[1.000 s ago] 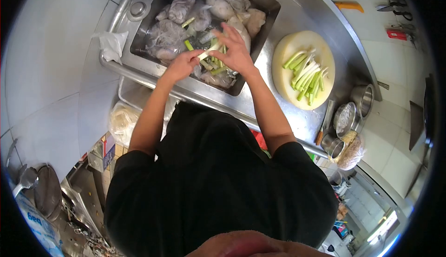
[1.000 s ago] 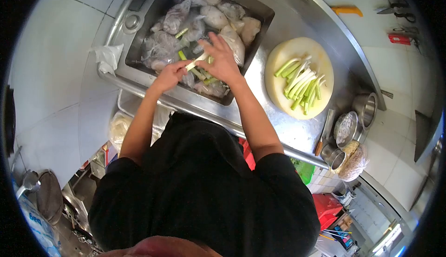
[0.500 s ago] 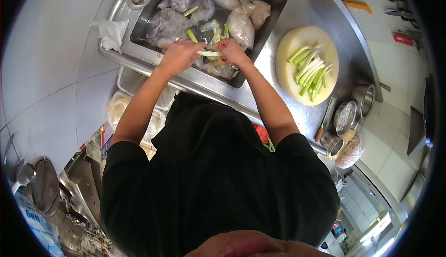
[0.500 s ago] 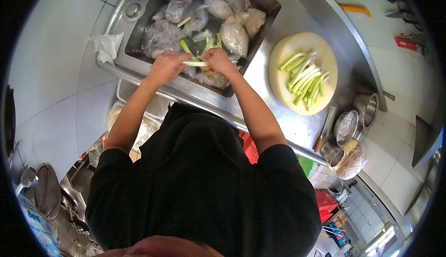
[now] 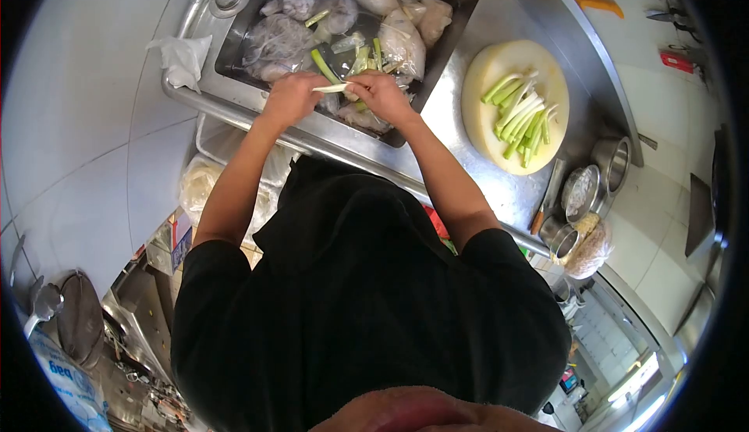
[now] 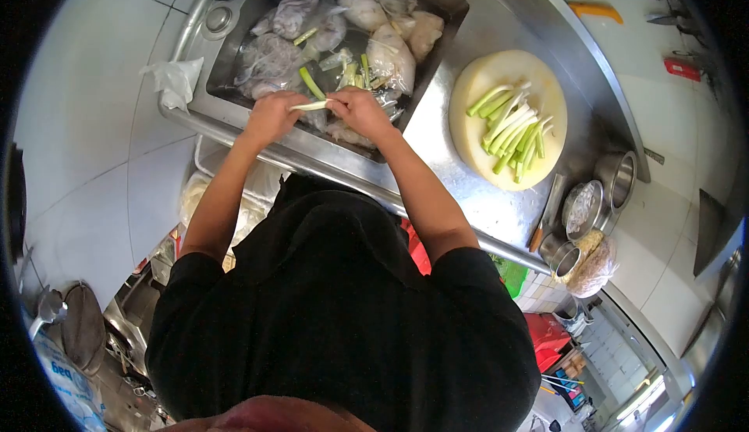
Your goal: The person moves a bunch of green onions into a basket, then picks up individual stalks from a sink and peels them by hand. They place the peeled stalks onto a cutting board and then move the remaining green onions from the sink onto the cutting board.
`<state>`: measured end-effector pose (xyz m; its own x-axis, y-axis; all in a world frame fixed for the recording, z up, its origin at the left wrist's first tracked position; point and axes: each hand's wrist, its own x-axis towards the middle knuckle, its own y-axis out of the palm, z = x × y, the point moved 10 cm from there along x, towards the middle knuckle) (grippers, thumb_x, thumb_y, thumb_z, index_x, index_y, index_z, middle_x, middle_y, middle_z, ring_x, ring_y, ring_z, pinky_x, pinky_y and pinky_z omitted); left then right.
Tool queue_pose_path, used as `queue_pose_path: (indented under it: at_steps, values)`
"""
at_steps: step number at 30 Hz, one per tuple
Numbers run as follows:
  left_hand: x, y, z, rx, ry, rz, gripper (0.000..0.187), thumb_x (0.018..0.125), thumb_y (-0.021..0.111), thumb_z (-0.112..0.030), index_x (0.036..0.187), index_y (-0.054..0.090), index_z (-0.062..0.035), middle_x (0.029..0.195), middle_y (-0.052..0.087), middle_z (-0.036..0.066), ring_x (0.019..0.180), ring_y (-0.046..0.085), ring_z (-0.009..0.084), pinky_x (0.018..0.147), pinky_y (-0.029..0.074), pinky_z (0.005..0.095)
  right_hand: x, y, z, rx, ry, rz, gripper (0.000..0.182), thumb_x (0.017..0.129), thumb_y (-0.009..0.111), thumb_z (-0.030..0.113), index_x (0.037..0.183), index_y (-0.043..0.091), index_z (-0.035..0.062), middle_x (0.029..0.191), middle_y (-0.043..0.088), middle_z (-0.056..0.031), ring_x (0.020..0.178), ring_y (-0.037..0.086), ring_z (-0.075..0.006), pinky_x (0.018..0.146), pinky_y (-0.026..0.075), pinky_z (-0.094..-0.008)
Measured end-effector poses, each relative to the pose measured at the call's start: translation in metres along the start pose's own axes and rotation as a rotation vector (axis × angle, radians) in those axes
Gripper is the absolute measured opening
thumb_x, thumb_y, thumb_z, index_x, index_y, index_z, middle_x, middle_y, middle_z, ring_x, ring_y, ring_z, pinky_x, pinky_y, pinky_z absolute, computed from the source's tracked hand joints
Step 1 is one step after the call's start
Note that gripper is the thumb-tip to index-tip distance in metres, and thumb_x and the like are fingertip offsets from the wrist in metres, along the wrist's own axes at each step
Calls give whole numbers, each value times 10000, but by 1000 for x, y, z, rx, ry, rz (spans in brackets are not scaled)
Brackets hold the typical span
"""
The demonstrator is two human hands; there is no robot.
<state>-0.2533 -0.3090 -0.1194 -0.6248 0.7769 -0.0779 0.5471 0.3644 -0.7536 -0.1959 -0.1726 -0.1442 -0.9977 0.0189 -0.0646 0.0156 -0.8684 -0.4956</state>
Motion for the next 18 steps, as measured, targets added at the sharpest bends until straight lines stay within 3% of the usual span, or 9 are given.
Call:
queue_pose_path:
  at_steps: [4,7,10,13,16,18]
  values:
    - [0,-8,4,-21,-32,21,185,762,690,-81,946,674,-82,902,669,92,891,633,313,776,492,412,2,6,10,-147,-132,-4,190,902,628,182,996,707,37,828,683,-126,704,649,-268,687,507,-357]
    - [-4,-15,-11,83,97,-61,165,745,698,-87,908,670,-89,871,664,65,865,633,281,760,469,395,-4,22,-34,295,344,85,185,917,595,140,975,694,-6,834,696,-118,668,665,-215,646,512,-336]
    - [-5,-16,-28,194,223,-173,139,732,692,-91,866,658,-103,832,647,42,825,625,249,732,437,378,-7,34,-60,557,459,28,185,915,573,105,940,676,-47,855,703,-128,649,668,-175,622,522,-309]
    - [-7,-1,-31,283,253,-181,117,730,672,-87,842,645,-111,813,631,33,810,613,232,717,418,372,-12,30,-70,309,514,45,184,900,577,108,921,679,-44,836,690,-163,693,690,-182,657,542,-312]
    - [-11,5,-35,314,270,-198,118,727,650,-77,838,630,-112,825,617,28,820,601,224,721,403,369,-22,17,-74,239,625,-70,176,880,580,123,902,691,-12,861,684,-207,748,702,-259,733,550,-365]
    - [-14,2,-36,305,266,-267,126,734,626,-65,850,629,-116,840,607,29,839,595,219,733,397,370,-30,20,-121,96,605,-112,179,870,571,133,916,693,10,888,678,-230,814,690,-316,772,541,-399]
